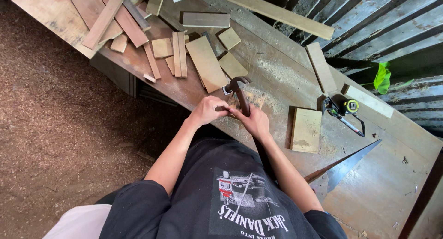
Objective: The person hammers nails into small wooden blocks on a workbench. They repeatedly position the wood, drive nails with a hammer, and occasionally reposition the pieces to continue the task.
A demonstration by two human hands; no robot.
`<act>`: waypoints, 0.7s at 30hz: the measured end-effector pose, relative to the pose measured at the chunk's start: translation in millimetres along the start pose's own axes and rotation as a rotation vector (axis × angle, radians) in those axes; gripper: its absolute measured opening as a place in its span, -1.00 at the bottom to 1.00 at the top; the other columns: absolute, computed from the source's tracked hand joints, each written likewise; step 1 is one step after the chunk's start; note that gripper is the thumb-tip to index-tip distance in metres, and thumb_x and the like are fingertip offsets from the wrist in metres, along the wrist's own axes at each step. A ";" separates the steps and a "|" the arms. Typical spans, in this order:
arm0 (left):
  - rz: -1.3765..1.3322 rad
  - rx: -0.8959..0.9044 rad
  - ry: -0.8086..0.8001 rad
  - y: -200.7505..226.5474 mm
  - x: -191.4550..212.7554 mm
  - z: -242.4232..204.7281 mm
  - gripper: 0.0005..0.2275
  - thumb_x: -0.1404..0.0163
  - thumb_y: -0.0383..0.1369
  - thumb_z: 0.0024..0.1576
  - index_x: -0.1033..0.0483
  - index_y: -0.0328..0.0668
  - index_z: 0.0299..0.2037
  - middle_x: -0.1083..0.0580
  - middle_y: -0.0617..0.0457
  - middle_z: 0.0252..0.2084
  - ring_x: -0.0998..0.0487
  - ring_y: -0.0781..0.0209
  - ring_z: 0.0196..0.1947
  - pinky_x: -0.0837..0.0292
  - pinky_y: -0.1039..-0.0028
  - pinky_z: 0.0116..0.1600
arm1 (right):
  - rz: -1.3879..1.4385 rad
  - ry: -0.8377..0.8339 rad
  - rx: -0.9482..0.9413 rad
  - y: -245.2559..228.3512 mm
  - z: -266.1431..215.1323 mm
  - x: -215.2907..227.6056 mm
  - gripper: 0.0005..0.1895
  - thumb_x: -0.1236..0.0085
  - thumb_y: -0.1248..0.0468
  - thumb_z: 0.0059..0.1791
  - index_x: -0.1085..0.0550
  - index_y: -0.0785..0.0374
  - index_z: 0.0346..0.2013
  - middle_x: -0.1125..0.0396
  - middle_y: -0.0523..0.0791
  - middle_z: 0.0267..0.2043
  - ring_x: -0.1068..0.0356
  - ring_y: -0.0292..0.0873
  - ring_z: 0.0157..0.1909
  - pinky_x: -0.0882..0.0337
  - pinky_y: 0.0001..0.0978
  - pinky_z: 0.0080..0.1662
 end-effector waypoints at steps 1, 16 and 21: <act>0.019 -0.028 0.011 -0.6 -0.9 -0.3 -0.85 -0.30 -0.42 -0.03 -0.65 -0.17 -0.28 -0.58 -0.06 -0.38 -0.61 0.01 -0.33 -0.50 0.29 -0.19 | 0.055 -0.025 -0.016 2.6 -1.1 0.9 -0.36 -0.20 -0.30 -0.11 -0.48 0.28 -0.41 -0.42 0.06 -0.49 -0.47 0.11 -0.38 -0.41 -0.06 -0.27; 0.050 -0.081 0.133 6.6 -6.4 -10.1 -0.90 -0.26 -0.37 0.08 -0.66 -0.14 -0.26 -0.57 0.03 -0.35 -0.59 0.07 -0.30 -0.46 0.31 -0.12 | 0.413 -0.047 0.058 35.0 -58.6 47.7 -0.70 -0.12 0.09 0.09 -0.47 0.29 -0.11 -0.14 -0.21 -0.53 -0.09 -0.34 -0.44 -0.17 -0.41 -0.39; 0.045 -0.096 0.156 2.1 -18.0 -13.7 -0.91 -0.23 -0.35 0.12 -0.65 -0.09 -0.23 -0.60 0.13 -0.31 -0.60 0.21 -0.26 -0.47 0.33 -0.05 | 0.423 -0.070 0.082 47.2 -63.5 42.3 -0.64 -0.05 0.03 0.14 -0.43 0.31 -0.24 -0.22 -0.22 -0.52 -0.16 -0.37 -0.43 -0.23 -0.43 -0.37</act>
Point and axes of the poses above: each hand's wrist, its own z-axis towards the middle knuckle, its own x-axis out of the back of the hand, y = z × x, the point moved 3 cm from there along z, towards the middle knuckle
